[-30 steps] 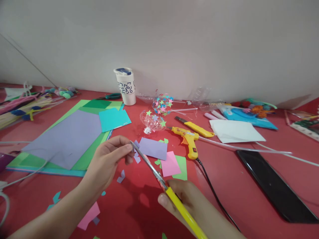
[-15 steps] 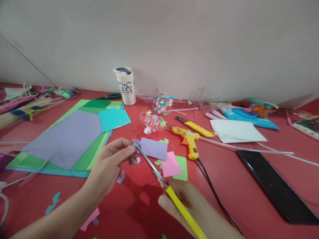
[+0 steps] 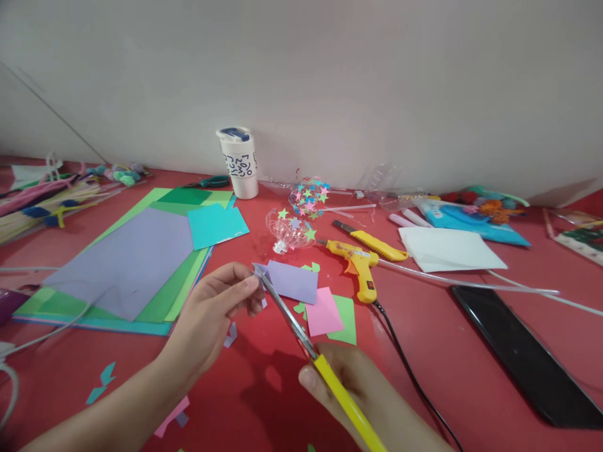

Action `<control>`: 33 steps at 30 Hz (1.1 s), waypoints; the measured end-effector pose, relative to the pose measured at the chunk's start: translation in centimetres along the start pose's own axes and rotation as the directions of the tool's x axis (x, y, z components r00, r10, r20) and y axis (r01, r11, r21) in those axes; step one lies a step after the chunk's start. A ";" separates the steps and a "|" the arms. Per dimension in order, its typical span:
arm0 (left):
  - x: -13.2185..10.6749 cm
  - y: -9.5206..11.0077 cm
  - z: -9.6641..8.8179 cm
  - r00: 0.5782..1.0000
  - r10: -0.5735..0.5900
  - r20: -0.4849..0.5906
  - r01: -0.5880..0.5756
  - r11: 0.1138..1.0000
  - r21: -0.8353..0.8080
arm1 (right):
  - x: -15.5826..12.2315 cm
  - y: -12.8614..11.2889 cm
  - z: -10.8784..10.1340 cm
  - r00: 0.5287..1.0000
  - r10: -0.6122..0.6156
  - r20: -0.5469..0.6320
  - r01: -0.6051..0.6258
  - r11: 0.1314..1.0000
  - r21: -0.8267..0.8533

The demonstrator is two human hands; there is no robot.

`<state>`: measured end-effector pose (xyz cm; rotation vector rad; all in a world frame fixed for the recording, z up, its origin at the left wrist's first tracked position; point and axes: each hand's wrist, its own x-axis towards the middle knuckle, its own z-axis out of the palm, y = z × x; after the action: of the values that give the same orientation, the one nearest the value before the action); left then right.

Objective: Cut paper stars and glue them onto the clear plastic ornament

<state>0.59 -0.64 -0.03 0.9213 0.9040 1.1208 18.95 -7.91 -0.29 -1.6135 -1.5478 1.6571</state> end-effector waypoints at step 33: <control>0.1 -0.1 -0.1 0.998 0.055 0.033 -0.054 0.998 -0.032 | 0.8 0.9 0.0 0.982 -0.142 -0.127 0.128 0.985 -0.113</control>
<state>0.50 -0.51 -0.16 0.9412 0.8361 1.1592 19.09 -7.53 -1.45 -1.5974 -1.6594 1.3883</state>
